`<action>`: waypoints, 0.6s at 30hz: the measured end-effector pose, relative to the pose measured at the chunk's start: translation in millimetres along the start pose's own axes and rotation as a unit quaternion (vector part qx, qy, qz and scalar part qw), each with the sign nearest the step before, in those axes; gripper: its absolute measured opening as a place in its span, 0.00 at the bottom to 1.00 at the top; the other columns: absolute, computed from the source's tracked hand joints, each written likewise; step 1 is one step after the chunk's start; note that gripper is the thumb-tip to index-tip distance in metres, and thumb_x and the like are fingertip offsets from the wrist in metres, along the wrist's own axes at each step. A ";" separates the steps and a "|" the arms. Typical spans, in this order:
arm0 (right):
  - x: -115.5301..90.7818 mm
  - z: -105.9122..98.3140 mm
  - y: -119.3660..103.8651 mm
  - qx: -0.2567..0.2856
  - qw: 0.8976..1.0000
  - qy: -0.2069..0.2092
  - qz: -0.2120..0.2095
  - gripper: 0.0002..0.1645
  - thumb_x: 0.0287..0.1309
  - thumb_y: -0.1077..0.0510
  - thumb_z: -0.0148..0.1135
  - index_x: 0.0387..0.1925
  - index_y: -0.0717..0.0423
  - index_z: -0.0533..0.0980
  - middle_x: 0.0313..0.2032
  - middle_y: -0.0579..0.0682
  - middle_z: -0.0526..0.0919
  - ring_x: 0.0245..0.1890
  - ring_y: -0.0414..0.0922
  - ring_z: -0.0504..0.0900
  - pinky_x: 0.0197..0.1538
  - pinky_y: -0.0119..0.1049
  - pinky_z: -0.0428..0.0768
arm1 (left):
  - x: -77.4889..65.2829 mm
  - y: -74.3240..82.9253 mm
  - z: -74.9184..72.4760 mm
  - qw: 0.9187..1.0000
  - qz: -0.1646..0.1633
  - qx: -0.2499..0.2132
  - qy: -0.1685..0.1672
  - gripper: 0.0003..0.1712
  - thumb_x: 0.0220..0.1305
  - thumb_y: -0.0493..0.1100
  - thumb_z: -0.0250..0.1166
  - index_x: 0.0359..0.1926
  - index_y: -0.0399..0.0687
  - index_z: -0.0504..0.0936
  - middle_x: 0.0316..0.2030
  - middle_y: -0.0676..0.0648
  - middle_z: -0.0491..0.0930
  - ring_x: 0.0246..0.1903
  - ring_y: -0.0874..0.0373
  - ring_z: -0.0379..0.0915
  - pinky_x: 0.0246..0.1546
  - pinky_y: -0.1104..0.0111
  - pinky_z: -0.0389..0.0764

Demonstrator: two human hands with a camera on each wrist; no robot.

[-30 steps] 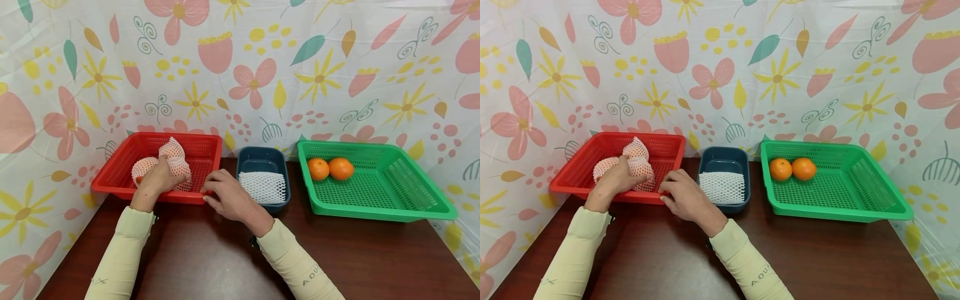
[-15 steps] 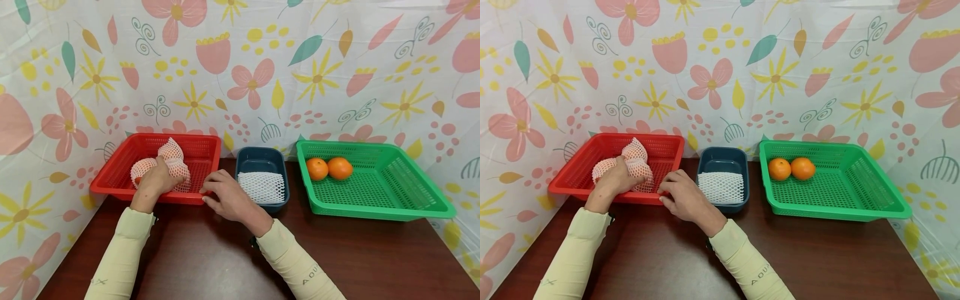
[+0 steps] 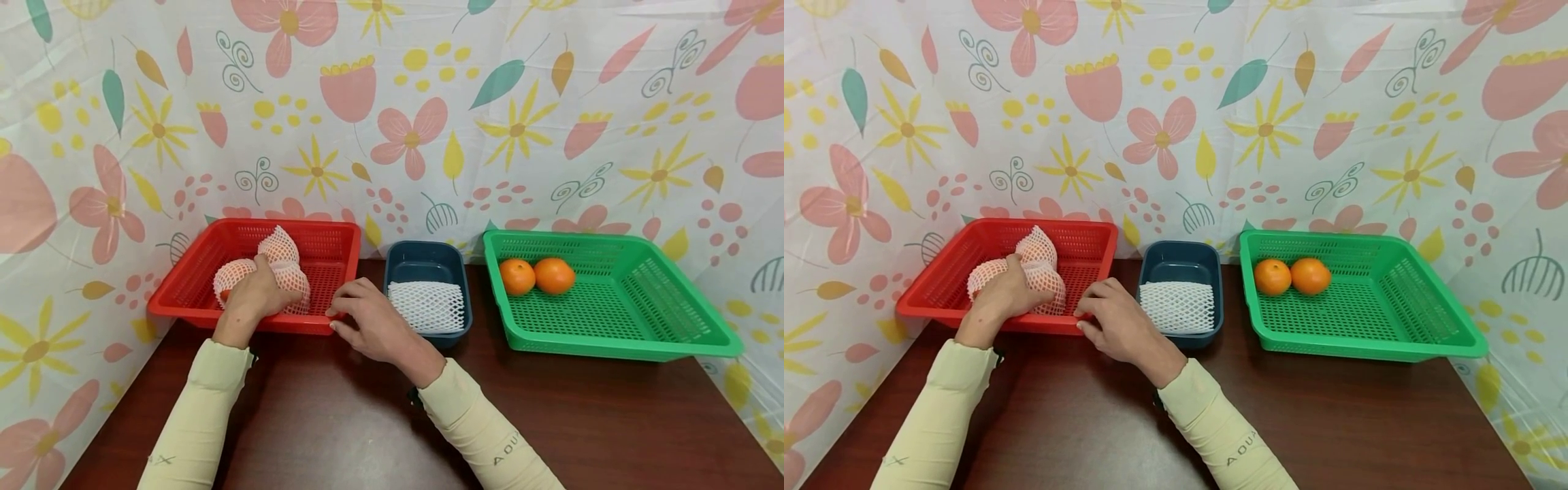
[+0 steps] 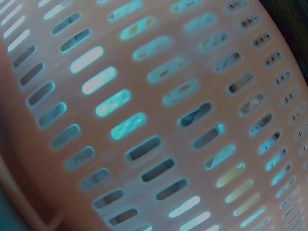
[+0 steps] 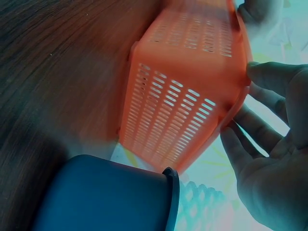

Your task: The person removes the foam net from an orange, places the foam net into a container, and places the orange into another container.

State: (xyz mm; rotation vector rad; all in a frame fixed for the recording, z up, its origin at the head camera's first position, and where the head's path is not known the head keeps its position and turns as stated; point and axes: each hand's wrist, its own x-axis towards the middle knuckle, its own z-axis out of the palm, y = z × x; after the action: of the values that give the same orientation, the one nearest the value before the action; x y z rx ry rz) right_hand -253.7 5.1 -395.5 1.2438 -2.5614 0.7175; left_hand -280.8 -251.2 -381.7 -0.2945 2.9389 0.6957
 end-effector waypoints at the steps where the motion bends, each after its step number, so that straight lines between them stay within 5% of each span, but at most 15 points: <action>1: 0.1 0.0 0.0 0.000 1.000 0.000 0.000 0.08 0.67 0.52 0.72 0.46 0.44 0.88 0.51 0.44 0.83 0.57 0.42 0.73 0.62 0.38 0.78 | 0.1 -0.1 0.0 1.000 0.002 0.000 0.001 0.75 0.58 0.62 0.75 0.82 0.33 0.32 0.61 0.22 0.73 0.51 0.30 0.78 0.57 0.33 0.77; 18: -2.3 1.7 -1.3 0.005 1.000 0.009 0.007 0.09 0.66 0.52 0.74 0.47 0.45 0.88 0.52 0.44 0.84 0.58 0.43 0.73 0.62 0.37 0.78 | -0.5 -2.0 1.5 0.999 0.033 -0.011 0.040 0.72 0.59 0.60 0.75 0.82 0.36 0.34 0.51 0.26 0.79 0.46 0.33 0.81 0.51 0.36 0.81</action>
State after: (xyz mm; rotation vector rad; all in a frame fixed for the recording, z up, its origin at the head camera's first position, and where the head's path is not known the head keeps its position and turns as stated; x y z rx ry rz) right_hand -251.2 5.1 -397.4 1.2169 -2.5579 0.7417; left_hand -279.8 -252.1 -383.8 -0.2323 3.0317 0.7424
